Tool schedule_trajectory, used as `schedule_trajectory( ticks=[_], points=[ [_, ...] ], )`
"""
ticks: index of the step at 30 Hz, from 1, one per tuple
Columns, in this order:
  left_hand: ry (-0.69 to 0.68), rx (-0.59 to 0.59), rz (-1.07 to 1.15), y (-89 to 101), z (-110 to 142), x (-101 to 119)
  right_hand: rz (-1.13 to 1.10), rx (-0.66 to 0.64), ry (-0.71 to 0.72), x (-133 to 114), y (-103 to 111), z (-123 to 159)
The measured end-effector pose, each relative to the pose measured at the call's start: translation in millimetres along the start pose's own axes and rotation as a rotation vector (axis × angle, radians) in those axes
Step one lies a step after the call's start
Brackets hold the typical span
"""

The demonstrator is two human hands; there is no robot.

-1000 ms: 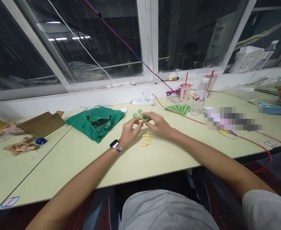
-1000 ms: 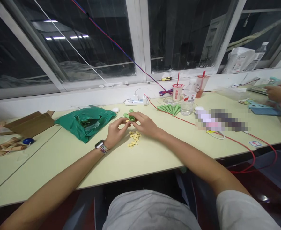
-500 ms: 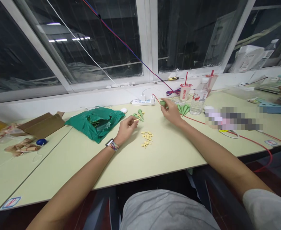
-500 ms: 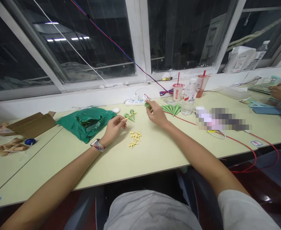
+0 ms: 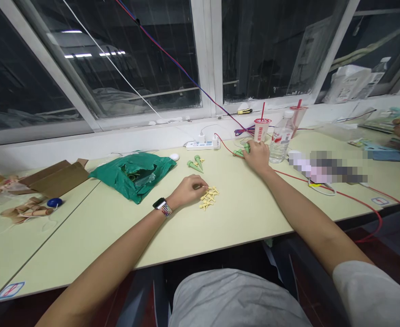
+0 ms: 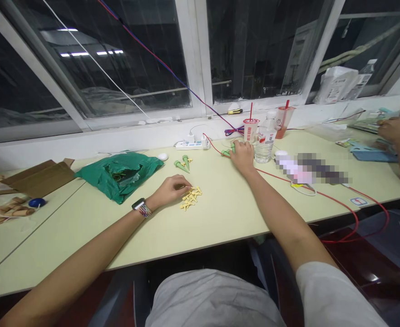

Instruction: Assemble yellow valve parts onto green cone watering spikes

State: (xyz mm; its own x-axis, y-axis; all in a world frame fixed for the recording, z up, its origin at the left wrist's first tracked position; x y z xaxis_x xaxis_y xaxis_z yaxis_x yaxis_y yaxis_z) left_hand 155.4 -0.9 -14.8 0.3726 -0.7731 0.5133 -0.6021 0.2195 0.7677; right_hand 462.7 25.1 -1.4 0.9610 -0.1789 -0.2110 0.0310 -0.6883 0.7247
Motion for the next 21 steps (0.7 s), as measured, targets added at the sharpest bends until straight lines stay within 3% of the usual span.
schedule_trajectory(
  ticks=[8, 21],
  points=[
    [-0.016, -0.010, -0.014, -0.1, 0, 4, 0.067, -0.047, -0.015, 16, -16, -1],
    [-0.025, 0.007, -0.035, 0.2, 0, 3, 0.067, -0.061, -0.018, 8, -14, 1]
  ],
)
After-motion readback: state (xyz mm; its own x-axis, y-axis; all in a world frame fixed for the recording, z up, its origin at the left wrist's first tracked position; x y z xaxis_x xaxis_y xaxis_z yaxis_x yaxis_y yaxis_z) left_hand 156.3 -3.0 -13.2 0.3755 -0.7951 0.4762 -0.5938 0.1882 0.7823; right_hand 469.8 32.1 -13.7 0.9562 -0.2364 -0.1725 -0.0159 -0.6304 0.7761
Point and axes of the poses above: each hand's wrist, its own z-axis away from the middle knuckle, its own y-axis out of the back of the hand, x = y × z, the point moved 9 cm from there along -z, towards the middle knuckle, and after that the axes turned 3 degrees about x, right-handed, at the moved point
